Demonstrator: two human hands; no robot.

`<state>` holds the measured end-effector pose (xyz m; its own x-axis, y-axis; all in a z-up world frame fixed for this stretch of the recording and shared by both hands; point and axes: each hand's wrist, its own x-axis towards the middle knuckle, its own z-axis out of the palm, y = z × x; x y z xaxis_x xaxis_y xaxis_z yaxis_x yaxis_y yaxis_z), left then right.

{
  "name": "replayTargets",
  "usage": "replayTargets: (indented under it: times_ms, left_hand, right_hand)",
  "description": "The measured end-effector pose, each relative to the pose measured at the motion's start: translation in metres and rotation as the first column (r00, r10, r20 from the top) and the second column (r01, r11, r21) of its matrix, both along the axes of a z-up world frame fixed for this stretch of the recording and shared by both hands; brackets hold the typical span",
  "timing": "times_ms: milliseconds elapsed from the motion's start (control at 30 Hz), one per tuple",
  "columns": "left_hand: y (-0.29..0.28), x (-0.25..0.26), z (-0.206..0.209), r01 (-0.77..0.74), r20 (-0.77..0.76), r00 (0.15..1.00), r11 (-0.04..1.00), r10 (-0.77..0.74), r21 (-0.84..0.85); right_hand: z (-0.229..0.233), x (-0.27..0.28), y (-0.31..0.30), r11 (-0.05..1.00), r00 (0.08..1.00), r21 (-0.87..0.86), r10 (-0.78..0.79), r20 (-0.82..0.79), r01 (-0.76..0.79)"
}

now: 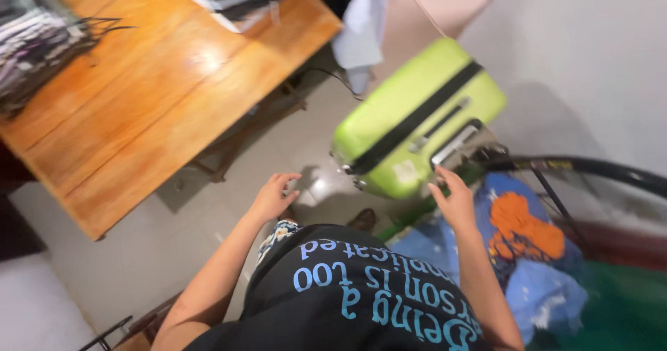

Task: The person sorts and folds various clothing items on a wooden table, including a black beanie, black undergarments, and a tan bra, before carrying stacks of folded clothes to a bed.

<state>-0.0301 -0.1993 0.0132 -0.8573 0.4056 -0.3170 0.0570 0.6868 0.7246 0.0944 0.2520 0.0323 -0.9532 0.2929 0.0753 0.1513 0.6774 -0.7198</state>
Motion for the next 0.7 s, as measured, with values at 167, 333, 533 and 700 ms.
replayTargets:
  times_ms: [167,333,533,700]
  left_hand:
    - [-0.124,-0.028,-0.003,-0.196,-0.01,0.98,0.98,0.196,0.018]
    - [-0.208,-0.085,-0.012,-0.185,-0.223,0.944,0.951,0.242,0.248]
    - [-0.222,-0.174,0.005,-0.203,-0.18,0.953,0.956,0.243,0.213]
    - [-0.201,-0.216,0.01,-0.272,-0.027,0.955,0.911,0.294,0.309]
  right_hand:
    - [0.02,-0.104,-0.132,0.982,0.981,0.009,0.189,0.041,-0.19]
    - [0.004,-0.194,-0.216,0.964,0.978,-0.166,0.202,-0.059,-0.209]
    - [-0.031,-0.307,-0.262,0.651,0.984,-0.758,0.153,0.095,-0.028]
    - [-0.095,-0.413,-0.277,0.567,0.949,-0.818,0.196,0.246,0.095]
